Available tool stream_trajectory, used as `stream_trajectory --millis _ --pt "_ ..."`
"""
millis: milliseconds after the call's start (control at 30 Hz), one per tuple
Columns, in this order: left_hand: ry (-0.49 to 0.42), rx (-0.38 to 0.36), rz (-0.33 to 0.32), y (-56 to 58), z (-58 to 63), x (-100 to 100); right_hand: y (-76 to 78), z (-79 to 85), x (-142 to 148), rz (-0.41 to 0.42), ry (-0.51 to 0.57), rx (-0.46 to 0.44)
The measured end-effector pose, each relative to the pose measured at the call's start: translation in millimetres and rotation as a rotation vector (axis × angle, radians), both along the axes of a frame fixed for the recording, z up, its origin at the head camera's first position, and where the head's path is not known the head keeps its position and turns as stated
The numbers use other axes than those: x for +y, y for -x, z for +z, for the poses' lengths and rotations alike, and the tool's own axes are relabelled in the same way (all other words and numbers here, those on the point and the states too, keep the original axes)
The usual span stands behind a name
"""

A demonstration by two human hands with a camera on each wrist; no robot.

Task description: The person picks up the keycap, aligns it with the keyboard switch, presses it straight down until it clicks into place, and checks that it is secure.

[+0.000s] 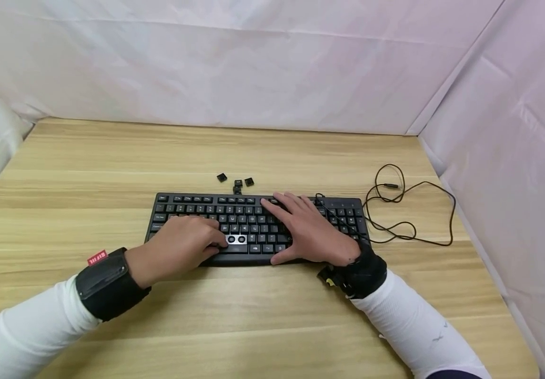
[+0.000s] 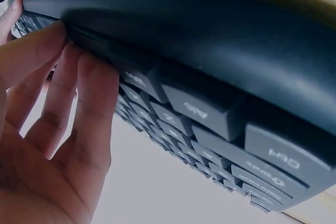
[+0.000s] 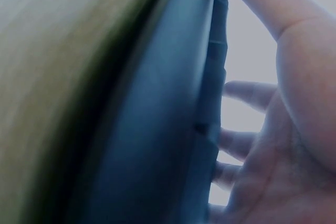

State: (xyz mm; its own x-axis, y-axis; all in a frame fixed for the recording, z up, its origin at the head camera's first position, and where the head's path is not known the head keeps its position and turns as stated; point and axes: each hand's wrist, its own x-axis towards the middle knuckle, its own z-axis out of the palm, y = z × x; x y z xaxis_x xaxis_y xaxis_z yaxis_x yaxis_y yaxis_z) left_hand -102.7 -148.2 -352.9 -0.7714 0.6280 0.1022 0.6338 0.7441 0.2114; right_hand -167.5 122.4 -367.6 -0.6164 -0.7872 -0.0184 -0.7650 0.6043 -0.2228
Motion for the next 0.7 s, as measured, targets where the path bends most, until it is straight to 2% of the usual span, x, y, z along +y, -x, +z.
stream_trajectory --millis 233,367,500,700 --pt "0.03 -0.005 -0.005 1.1 6.1 -2 1.4 2.0 0 0.008 -0.007 -0.013" --pt "0.027 0.016 0.012 9.2 10.7 -5 1.7 0.8 -1 0.012 0.011 0.003" --pt "-0.006 0.028 0.048 28.2 17.0 -11 1.0 -0.3 0 0.013 0.019 0.003" --pt "0.022 0.051 0.155 69.3 25.3 -19 0.5 -1.1 2 0.011 0.017 0.006"
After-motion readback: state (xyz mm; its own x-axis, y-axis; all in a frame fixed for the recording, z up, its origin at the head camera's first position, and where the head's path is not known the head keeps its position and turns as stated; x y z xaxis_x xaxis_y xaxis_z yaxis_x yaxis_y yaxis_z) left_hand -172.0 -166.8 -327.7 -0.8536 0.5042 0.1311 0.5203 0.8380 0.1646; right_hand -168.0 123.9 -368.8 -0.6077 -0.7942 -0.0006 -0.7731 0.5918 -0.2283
